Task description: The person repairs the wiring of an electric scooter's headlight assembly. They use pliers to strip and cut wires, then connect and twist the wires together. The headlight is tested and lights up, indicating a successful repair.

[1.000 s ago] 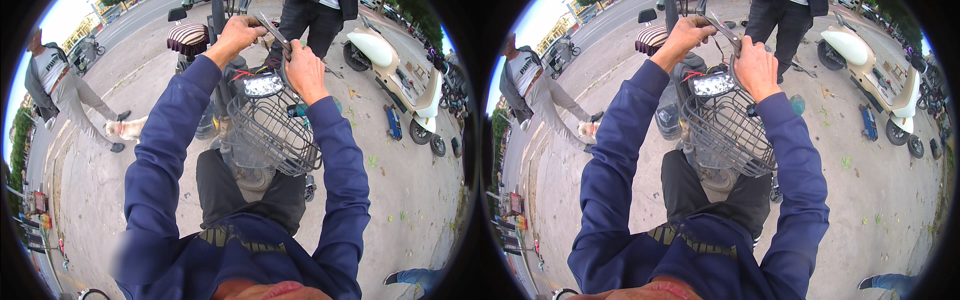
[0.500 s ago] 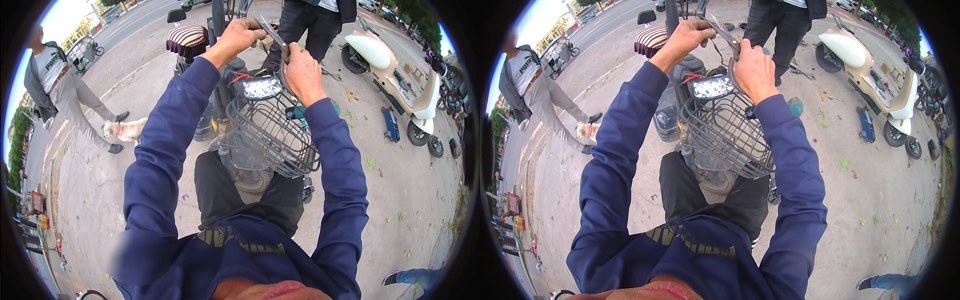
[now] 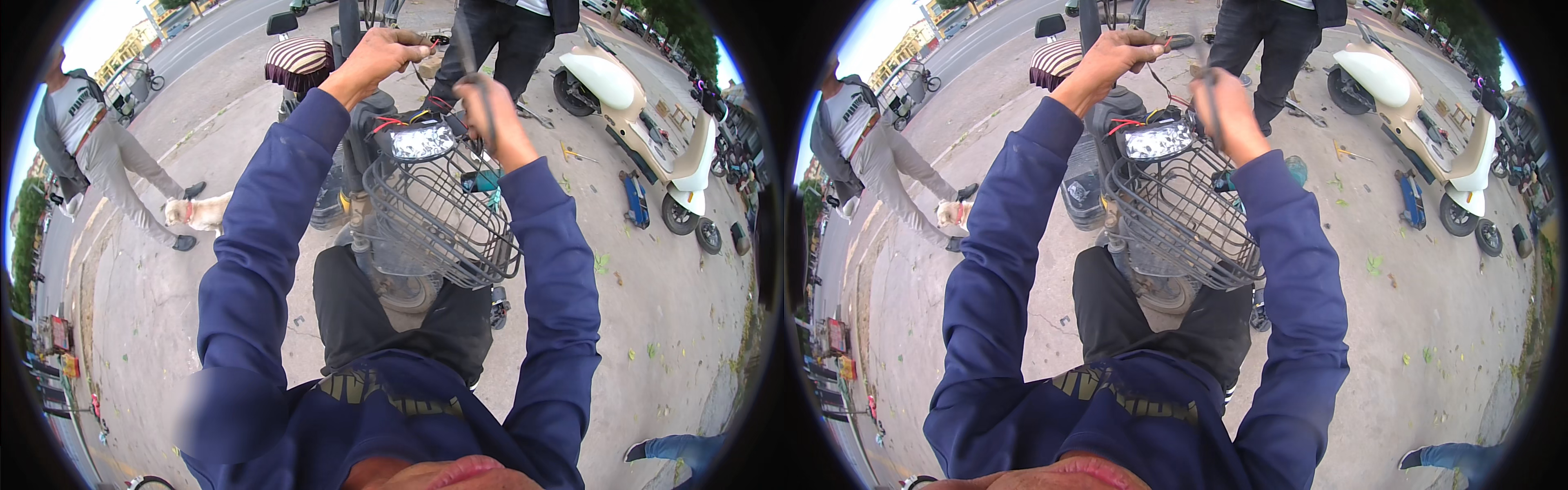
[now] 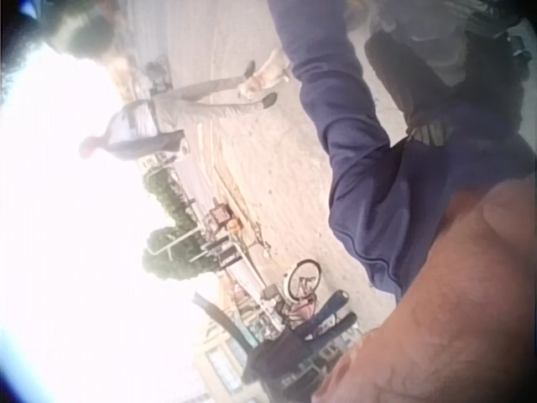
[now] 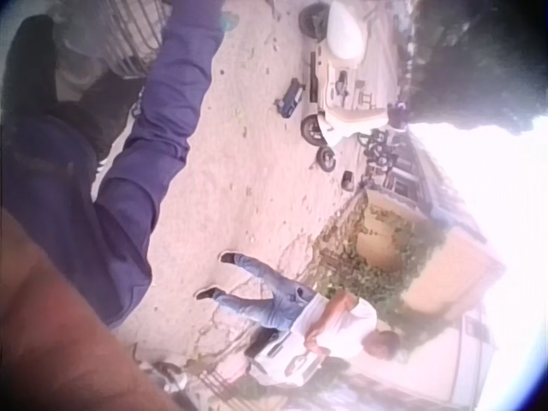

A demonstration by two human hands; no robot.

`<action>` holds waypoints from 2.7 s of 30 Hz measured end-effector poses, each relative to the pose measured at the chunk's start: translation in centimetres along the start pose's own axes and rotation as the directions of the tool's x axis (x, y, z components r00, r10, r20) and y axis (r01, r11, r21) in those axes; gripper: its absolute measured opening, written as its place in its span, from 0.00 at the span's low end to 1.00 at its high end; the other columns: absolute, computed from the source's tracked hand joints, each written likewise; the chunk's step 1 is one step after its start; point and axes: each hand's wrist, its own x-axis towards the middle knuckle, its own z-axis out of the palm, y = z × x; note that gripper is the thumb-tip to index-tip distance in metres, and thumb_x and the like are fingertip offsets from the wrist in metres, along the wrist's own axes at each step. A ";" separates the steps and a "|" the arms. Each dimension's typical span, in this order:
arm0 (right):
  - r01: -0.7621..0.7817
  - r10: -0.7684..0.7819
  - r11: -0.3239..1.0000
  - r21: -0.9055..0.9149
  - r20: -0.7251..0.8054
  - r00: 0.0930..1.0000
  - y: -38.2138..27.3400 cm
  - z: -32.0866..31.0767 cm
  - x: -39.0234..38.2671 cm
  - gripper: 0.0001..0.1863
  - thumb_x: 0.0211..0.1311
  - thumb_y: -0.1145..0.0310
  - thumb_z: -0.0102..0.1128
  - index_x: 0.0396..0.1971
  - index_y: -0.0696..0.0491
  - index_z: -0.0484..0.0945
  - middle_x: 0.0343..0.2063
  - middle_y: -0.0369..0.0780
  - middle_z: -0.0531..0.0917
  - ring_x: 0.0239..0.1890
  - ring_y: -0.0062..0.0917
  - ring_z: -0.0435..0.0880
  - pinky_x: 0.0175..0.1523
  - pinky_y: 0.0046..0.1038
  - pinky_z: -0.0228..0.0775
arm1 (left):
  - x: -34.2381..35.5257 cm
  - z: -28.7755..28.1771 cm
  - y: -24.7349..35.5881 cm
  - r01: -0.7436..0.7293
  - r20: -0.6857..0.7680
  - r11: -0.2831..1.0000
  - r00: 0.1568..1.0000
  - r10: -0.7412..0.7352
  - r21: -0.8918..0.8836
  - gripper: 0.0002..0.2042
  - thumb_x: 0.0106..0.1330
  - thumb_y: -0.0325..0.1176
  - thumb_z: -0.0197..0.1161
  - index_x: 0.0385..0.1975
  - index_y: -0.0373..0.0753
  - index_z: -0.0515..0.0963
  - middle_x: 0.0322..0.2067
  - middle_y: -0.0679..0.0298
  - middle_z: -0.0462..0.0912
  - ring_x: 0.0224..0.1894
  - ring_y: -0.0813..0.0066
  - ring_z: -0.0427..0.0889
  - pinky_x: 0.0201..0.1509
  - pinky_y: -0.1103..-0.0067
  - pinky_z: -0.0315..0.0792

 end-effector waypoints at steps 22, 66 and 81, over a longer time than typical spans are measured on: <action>0.323 -0.542 0.571 -0.755 -0.051 0.839 -1.1 1.0 -3.0 0.16 0.62 0.65 0.65 0.45 0.56 0.76 0.35 0.54 0.84 0.37 0.54 0.86 0.42 0.50 0.78 | -0.8 0.4 0.3 -0.071 -0.048 0.977 0.995 0.082 0.199 0.13 0.69 0.35 0.63 0.38 0.28 0.85 0.26 0.67 0.80 0.28 0.81 0.72 0.34 0.79 0.66; -0.168 0.231 0.865 0.473 -0.079 0.970 -1.7 -7.0 -2.3 0.19 0.73 0.59 0.62 0.51 0.60 0.78 0.33 0.40 0.82 0.30 0.23 0.83 0.32 0.29 0.82 | -1.8 -0.3 -0.9 -0.208 0.055 0.919 0.978 0.201 0.334 0.16 0.73 0.40 0.66 0.52 0.37 0.87 0.44 0.60 0.89 0.42 0.72 0.84 0.52 0.75 0.77; 0.171 0.091 0.778 0.605 -0.379 0.921 -4.1 -11.3 -5.1 0.19 0.72 0.72 0.53 0.59 0.63 0.73 0.38 0.41 0.80 0.37 0.26 0.80 0.42 0.32 0.75 | -13.7 -7.1 -2.1 -0.141 -0.089 0.951 0.981 0.171 0.275 0.18 0.79 0.38 0.59 0.60 0.33 0.80 0.52 0.58 0.87 0.56 0.71 0.84 0.63 0.75 0.75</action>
